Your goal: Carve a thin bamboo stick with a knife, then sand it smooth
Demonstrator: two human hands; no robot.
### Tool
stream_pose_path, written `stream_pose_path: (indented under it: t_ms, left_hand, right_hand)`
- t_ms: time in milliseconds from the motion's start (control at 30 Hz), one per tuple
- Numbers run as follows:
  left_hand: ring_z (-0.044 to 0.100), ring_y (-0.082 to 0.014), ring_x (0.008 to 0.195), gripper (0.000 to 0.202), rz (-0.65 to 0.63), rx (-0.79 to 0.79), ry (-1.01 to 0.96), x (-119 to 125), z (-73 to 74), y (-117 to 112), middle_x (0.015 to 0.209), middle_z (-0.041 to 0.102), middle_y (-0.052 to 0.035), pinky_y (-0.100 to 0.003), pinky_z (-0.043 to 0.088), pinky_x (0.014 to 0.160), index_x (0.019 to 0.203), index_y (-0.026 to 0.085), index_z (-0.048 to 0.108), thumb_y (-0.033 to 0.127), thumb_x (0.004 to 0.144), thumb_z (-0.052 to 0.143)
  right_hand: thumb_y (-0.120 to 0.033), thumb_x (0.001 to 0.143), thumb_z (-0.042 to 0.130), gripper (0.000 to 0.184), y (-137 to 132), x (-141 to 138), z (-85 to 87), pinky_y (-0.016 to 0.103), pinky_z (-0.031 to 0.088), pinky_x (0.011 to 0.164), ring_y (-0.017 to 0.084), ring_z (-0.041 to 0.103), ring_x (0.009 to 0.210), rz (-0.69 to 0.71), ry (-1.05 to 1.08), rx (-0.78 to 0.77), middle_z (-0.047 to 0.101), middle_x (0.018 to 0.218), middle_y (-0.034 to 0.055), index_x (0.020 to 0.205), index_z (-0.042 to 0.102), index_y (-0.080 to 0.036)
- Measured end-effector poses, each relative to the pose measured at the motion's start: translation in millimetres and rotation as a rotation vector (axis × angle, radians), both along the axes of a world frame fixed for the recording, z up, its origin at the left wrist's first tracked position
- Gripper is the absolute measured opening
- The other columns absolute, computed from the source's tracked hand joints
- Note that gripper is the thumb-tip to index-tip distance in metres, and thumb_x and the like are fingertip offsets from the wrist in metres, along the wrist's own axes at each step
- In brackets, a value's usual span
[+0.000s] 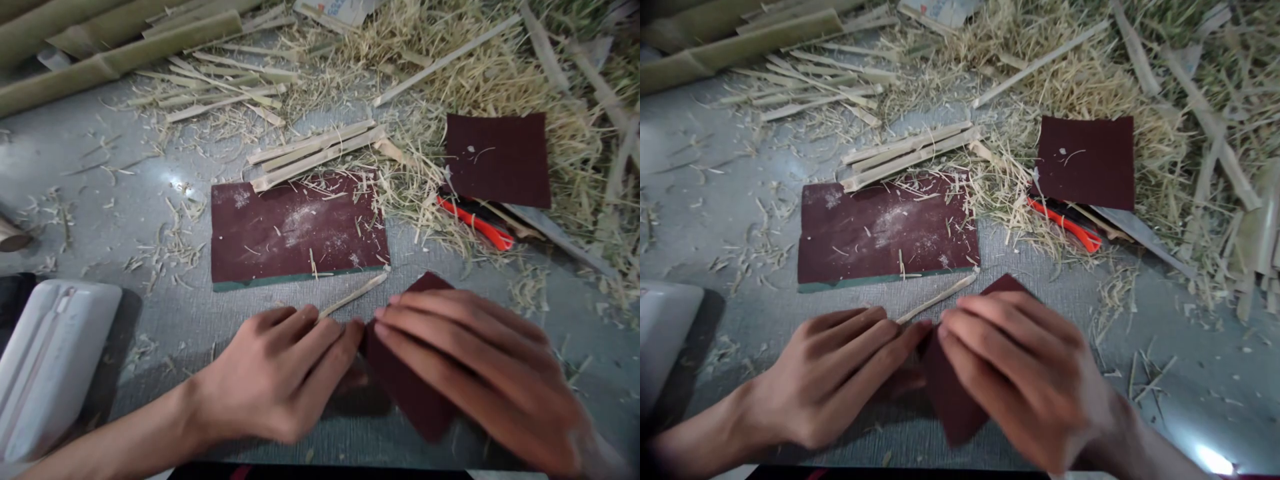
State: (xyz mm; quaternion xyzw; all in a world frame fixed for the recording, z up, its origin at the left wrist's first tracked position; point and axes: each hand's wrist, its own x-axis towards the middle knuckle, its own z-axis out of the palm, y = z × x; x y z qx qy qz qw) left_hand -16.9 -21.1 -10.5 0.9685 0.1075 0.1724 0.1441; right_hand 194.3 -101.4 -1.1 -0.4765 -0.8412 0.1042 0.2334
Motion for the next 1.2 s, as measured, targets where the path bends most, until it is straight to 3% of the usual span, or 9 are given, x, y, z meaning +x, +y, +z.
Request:
stream_pose_path:
  t_ms: [67,200,400,700,833,1033,1200]
  left_hand:
    - [0.051,-0.0123,0.054,0.023,0.036,0.131,0.109,2.0,-4.0,3.5,0.065,0.054,0.0012,-0.026,0.038,0.041,0.107,0.006,0.057,0.015,0.087,0.053]
    - [0.052,-0.0121,0.054,0.02,0.05,0.249,0.223,3.1,-11.8,5.8,0.065,0.053,0.0018,-0.025,0.037,0.038,0.106,0.009,0.058,0.013,0.091,0.047]
    - [0.053,-0.013,0.055,0.024,0.0,0.196,0.229,-0.1,-16.4,9.6,0.067,0.055,0.0011,-0.027,0.041,0.04,0.111,0.006,0.054,0.011,0.091,0.043]
    - [0.055,-0.0137,0.056,0.018,0.013,0.115,0.141,2.2,-22.6,10.5,0.065,0.057,0.0,-0.026,0.043,0.045,0.093,0.008,0.057,0.012,0.092,0.04]
    - [0.049,-0.014,0.052,0.018,0.002,0.096,0.108,3.4,-24.7,11.2,0.06,0.053,0.0012,-0.028,0.039,0.044,0.08,0.012,0.057,0.012,0.091,0.043]
    - [0.052,-0.0155,0.054,0.021,-0.003,0.082,0.056,3.0,-26.9,12.0,0.062,0.059,-0.0024,-0.028,0.042,0.048,0.084,0.008,0.06,0.009,0.09,0.041]
    - [0.052,-0.017,0.056,0.025,0.004,0.003,0.049,4.1,-26.7,12.8,0.063,0.06,-0.0041,-0.031,0.044,0.053,0.081,0.008,0.061,0.008,0.091,0.039]
  right_hand:
    - [-0.008,0.089,0.044,0.026,5.3,11.9,-7.3,0.037,0.049,0.086,0.021,0.057,0.104,-0.015,-0.075,0.036,0.066,0.107,0.0087,0.108,0.061,-0.011]
    - [-0.006,0.086,0.048,0.031,14.7,22.5,-14.0,0.036,0.049,0.08,0.02,0.059,0.094,-0.053,-0.222,0.076,0.067,0.101,0.0058,0.112,0.061,-0.017]
    - [-0.005,0.084,0.05,0.028,19.0,18.7,-20.6,0.04,0.049,0.082,0.023,0.06,0.096,-0.061,-0.275,0.108,0.066,0.103,0.0088,0.107,0.063,-0.015]
    - [-0.009,0.089,0.042,0.035,12.3,20.0,-26.5,0.041,0.047,0.091,0.025,0.054,0.113,0.13,-0.247,0.117,0.059,0.122,0.0103,0.12,0.056,-0.006]
    - [-0.01,0.089,0.043,0.03,13.0,13.1,-28.4,0.037,0.047,0.093,0.022,0.054,0.114,0.174,-0.272,0.135,0.061,0.12,0.0089,0.114,0.06,-0.006]
    - [-0.005,0.087,0.043,0.03,14.5,10.0,-32.4,0.042,0.051,0.087,0.026,0.057,0.11,0.07,-0.228,0.148,0.063,0.115,0.0139,0.113,0.06,-0.002]
    - [-0.003,0.085,0.047,0.026,17.2,8.4,-30.7,0.039,0.053,0.084,0.026,0.061,0.102,0.077,-0.222,0.197,0.067,0.106,0.014,0.106,0.063,-0.001]
